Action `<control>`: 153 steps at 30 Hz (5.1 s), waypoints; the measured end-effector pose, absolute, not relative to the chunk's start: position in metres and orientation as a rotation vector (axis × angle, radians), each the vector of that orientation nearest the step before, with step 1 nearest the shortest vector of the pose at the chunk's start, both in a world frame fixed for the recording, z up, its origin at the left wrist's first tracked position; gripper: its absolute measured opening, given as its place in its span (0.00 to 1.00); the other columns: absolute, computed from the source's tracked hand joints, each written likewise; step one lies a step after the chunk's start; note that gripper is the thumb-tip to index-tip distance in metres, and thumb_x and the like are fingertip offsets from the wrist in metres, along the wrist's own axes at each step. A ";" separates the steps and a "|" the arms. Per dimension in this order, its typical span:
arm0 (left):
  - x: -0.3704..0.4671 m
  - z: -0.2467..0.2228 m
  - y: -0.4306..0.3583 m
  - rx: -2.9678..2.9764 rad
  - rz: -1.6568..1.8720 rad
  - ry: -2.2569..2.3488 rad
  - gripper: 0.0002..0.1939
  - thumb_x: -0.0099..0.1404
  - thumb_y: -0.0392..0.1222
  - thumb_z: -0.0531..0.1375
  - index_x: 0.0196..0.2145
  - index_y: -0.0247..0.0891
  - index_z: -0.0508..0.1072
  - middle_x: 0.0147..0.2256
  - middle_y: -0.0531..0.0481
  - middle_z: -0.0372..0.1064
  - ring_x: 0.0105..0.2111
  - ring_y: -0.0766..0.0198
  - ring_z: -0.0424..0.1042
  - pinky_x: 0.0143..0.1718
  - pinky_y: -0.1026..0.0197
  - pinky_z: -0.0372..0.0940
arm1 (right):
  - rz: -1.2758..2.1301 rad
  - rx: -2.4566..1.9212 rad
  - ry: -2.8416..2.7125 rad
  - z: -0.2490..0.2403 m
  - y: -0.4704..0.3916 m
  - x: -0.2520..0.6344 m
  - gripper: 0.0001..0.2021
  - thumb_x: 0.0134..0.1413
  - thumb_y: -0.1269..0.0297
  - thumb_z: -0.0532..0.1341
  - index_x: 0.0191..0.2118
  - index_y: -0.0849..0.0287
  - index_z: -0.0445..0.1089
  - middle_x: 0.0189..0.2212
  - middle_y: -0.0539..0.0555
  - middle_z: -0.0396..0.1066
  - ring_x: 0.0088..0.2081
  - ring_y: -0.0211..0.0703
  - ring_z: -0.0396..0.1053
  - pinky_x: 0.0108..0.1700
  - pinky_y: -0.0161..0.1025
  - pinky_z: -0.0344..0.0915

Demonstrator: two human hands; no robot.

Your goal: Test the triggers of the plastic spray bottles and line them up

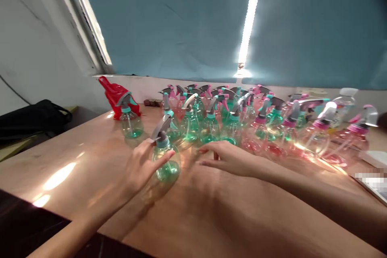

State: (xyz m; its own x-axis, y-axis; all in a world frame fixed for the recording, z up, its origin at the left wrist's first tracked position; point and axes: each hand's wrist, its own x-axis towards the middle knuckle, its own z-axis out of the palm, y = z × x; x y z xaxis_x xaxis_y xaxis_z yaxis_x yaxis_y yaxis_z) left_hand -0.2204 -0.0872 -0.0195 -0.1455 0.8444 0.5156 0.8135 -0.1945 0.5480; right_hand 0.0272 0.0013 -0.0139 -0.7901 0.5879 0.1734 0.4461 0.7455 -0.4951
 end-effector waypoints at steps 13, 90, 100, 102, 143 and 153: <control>-0.319 -0.015 -0.037 1.823 1.130 2.346 0.26 0.61 0.60 0.59 0.46 0.37 0.71 0.47 0.40 0.75 0.47 0.46 0.74 0.46 0.52 0.66 | 0.852 -1.118 -2.379 0.008 0.068 -0.098 0.31 0.57 0.46 0.60 0.58 0.66 0.61 0.44 0.65 0.74 0.36 0.51 0.76 0.33 0.43 0.71; -0.080 -0.015 -0.043 1.873 1.265 1.247 0.18 0.61 0.36 0.55 0.50 0.44 0.67 0.48 0.48 0.70 0.40 0.60 0.73 0.42 0.56 0.70 | 0.361 -0.816 -2.357 -0.051 -0.034 0.086 0.27 0.55 0.44 0.61 0.48 0.63 0.64 0.41 0.62 0.72 0.41 0.55 0.70 0.41 0.52 0.69; -0.050 -0.004 -0.018 1.962 1.196 1.217 0.15 0.57 0.36 0.54 0.42 0.45 0.71 0.36 0.51 0.70 0.32 0.62 0.71 0.30 0.60 0.67 | 0.473 -1.020 -2.486 -0.100 0.007 0.168 0.21 0.62 0.50 0.57 0.54 0.58 0.66 0.55 0.62 0.68 0.56 0.54 0.66 0.55 0.54 0.66; -0.046 -0.005 -0.014 1.957 1.195 1.220 0.14 0.57 0.37 0.53 0.41 0.45 0.70 0.36 0.51 0.70 0.32 0.61 0.71 0.27 0.61 0.66 | 0.452 -1.004 -2.491 -0.107 0.011 0.172 0.23 0.62 0.50 0.58 0.57 0.58 0.65 0.59 0.62 0.65 0.60 0.54 0.62 0.59 0.56 0.62; -0.046 -0.008 0.009 2.003 1.129 1.011 0.14 0.56 0.35 0.54 0.40 0.44 0.71 0.37 0.51 0.73 0.36 0.59 0.74 0.40 0.57 0.70 | 0.452 -0.902 -2.517 -0.110 0.019 0.160 0.23 0.66 0.55 0.54 0.62 0.59 0.63 0.61 0.59 0.63 0.64 0.52 0.56 0.66 0.56 0.51; -0.047 -0.004 0.003 2.016 1.072 1.037 0.09 0.57 0.35 0.53 0.36 0.40 0.67 0.28 0.55 0.62 0.27 0.66 0.65 0.32 0.62 0.65 | 0.426 -0.891 -2.525 -0.110 0.019 0.160 0.23 0.66 0.55 0.54 0.62 0.60 0.63 0.61 0.59 0.63 0.63 0.52 0.57 0.66 0.55 0.52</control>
State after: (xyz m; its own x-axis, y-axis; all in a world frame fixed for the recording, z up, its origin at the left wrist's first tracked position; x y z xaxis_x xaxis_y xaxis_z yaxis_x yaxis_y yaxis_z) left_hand -0.0471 0.0034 -0.0039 0.3615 0.8535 0.3753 0.3470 -0.4968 0.7955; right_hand 0.1600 0.0187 -0.1096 -0.7028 0.6496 0.2899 0.5187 0.7469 -0.4161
